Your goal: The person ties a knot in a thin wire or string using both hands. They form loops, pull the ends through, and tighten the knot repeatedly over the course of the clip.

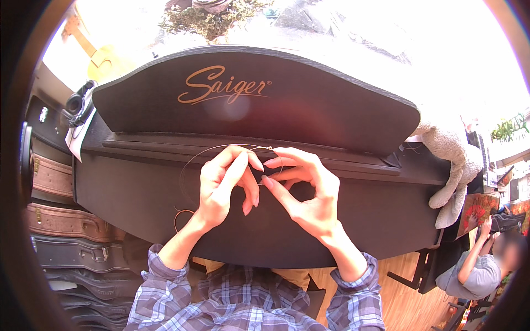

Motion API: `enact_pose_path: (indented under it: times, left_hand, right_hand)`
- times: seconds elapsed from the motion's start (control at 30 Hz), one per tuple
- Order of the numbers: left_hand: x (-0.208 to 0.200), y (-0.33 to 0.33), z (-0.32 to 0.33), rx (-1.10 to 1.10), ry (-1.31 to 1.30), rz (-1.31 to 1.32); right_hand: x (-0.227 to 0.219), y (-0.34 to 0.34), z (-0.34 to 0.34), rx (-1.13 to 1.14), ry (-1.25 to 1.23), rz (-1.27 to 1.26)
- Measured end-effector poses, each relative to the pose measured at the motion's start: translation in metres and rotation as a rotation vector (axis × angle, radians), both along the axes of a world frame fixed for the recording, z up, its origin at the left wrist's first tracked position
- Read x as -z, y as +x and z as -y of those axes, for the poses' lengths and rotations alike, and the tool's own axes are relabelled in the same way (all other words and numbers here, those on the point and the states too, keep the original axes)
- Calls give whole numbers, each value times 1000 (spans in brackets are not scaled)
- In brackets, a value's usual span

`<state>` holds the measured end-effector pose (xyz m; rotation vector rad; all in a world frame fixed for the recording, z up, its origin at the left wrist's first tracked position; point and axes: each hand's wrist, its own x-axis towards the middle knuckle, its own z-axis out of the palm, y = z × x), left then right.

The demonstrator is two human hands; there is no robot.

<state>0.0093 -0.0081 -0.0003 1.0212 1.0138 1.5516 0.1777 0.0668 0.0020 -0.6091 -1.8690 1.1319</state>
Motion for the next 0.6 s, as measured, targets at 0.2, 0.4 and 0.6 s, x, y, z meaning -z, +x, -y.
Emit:
enact_pose_path:
  times: [0.2, 0.4, 0.6]
  left_hand:
    - [0, -1, 0, -5, 8, -67]
    - [2, 1, -2, 2, -14, 17]
    - [4, 9, -3, 31, 51, 24]
  right_hand:
    - [2, -1, -1, -21, -16, -29]
    - [0, 0, -3, -28, 110, 23]
    - [-2, -2, -3, 6, 183, 50]
